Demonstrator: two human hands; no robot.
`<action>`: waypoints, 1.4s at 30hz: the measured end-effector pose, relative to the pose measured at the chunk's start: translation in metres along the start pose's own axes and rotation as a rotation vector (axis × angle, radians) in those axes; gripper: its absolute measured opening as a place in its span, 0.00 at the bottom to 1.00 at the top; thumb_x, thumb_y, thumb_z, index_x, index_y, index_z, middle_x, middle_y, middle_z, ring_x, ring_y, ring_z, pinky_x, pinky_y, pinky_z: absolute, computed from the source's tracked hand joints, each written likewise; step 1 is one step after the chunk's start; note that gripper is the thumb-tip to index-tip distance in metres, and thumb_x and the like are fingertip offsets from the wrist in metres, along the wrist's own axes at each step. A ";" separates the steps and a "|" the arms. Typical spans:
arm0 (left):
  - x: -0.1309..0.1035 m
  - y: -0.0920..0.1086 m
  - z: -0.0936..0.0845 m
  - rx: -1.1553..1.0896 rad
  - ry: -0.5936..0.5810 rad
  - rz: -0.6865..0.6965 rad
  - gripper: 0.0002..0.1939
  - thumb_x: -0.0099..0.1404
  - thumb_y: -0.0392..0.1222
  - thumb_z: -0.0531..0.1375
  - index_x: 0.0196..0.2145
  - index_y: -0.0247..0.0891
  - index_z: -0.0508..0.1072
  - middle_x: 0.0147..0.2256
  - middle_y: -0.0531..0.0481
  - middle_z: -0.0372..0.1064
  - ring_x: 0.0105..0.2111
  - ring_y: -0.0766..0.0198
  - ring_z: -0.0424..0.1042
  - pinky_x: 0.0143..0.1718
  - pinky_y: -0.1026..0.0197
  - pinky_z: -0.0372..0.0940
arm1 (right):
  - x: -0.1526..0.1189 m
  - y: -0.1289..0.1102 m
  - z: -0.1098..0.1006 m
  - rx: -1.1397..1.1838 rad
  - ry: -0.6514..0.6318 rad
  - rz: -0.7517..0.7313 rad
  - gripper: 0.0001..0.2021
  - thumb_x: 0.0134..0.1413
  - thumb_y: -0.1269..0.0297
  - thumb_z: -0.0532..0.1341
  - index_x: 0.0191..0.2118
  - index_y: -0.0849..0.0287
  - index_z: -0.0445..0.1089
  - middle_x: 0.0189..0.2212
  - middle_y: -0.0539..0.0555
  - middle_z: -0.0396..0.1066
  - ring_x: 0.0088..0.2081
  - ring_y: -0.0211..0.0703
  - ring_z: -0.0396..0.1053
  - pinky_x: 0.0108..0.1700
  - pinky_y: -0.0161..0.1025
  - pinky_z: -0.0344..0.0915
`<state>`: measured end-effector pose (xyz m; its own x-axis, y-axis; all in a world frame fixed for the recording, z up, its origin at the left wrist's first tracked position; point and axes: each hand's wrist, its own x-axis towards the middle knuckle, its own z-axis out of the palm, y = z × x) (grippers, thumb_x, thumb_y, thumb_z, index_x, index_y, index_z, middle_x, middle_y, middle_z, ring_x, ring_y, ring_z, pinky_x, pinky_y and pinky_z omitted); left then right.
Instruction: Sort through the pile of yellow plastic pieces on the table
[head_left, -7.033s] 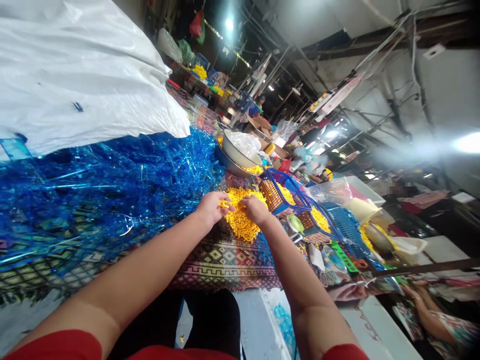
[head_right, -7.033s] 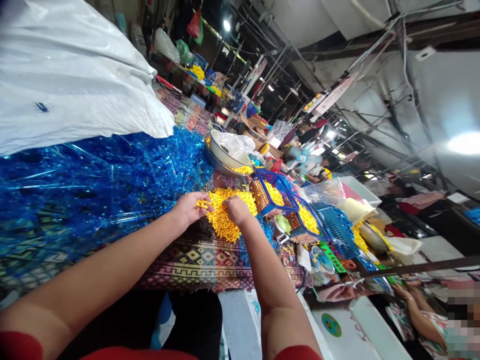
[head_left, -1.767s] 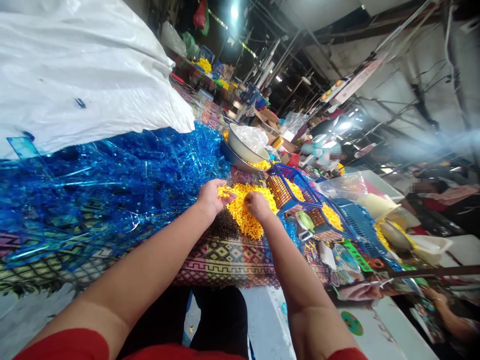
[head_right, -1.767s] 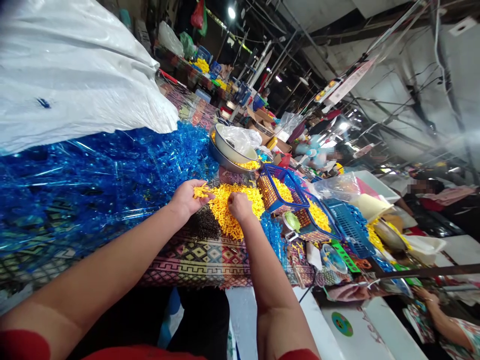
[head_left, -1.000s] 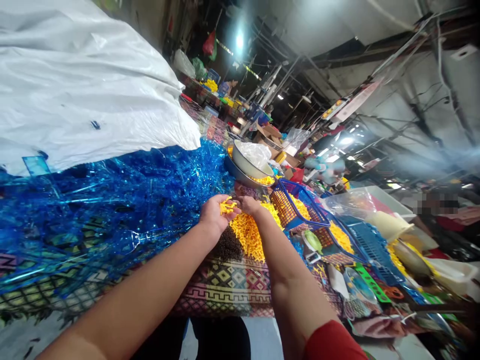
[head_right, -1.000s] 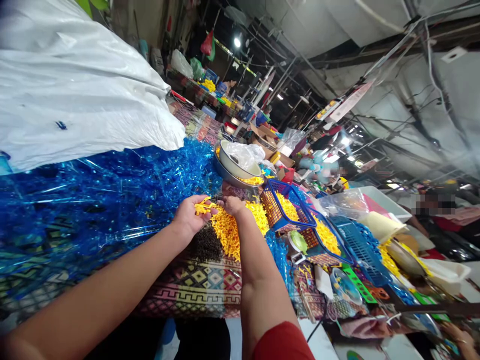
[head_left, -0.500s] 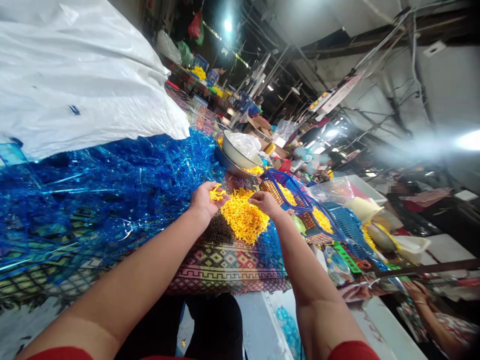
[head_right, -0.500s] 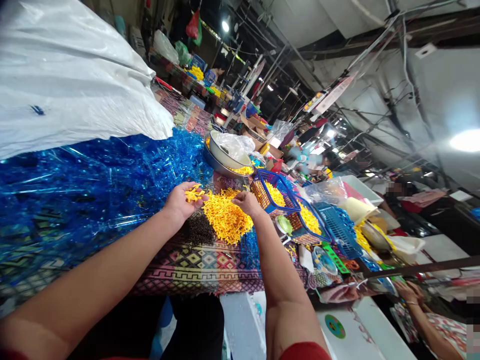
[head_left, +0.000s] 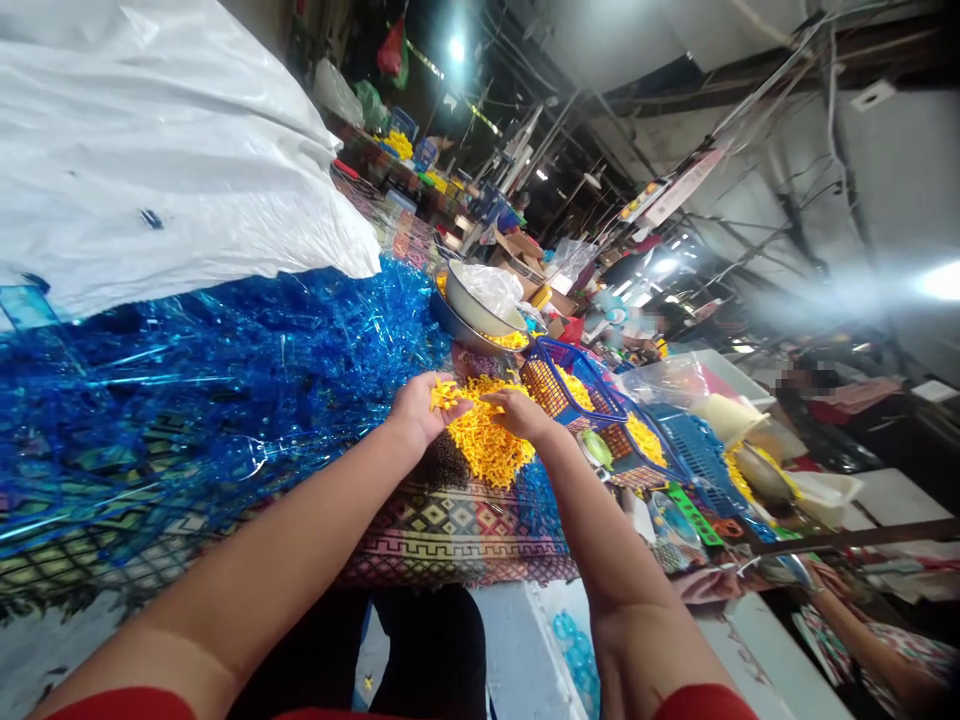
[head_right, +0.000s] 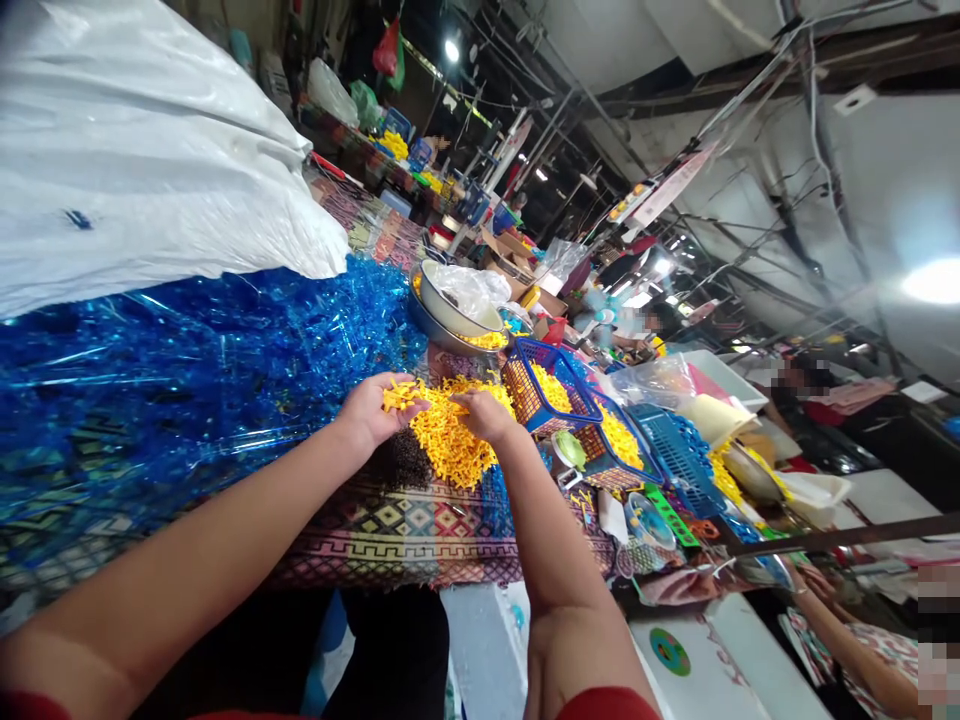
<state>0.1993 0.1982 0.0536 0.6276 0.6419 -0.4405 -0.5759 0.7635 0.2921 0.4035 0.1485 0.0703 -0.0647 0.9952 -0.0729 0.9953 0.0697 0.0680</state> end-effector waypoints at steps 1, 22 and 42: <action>-0.001 0.005 0.001 -0.010 0.001 0.021 0.03 0.52 0.32 0.55 0.28 0.34 0.66 0.22 0.48 0.63 0.20 0.62 0.69 0.16 0.63 0.66 | -0.002 0.004 0.005 -0.030 -0.022 0.017 0.15 0.43 0.73 0.60 0.41 0.59 0.71 0.38 0.58 0.69 0.39 0.42 0.67 0.43 0.35 0.61; -0.001 0.012 0.000 -0.070 0.019 0.067 0.08 0.50 0.32 0.57 0.32 0.35 0.68 0.22 0.48 0.64 0.20 0.63 0.68 0.15 0.64 0.65 | -0.018 0.012 0.010 0.675 0.243 0.386 0.10 0.40 0.62 0.60 0.31 0.61 0.70 0.24 0.51 0.69 0.26 0.39 0.68 0.29 0.35 0.64; -0.002 0.006 0.001 0.011 0.025 0.034 0.06 0.52 0.33 0.55 0.31 0.34 0.67 0.20 0.49 0.61 0.16 0.63 0.67 0.11 0.66 0.61 | -0.004 0.022 0.016 0.253 0.225 0.438 0.10 0.39 0.71 0.57 0.31 0.61 0.73 0.26 0.51 0.73 0.30 0.40 0.69 0.32 0.32 0.62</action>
<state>0.1950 0.2016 0.0574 0.5942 0.6656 -0.4517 -0.5910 0.7421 0.3161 0.4270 0.1451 0.0558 0.3733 0.9193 0.1247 0.9171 -0.3454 -0.1992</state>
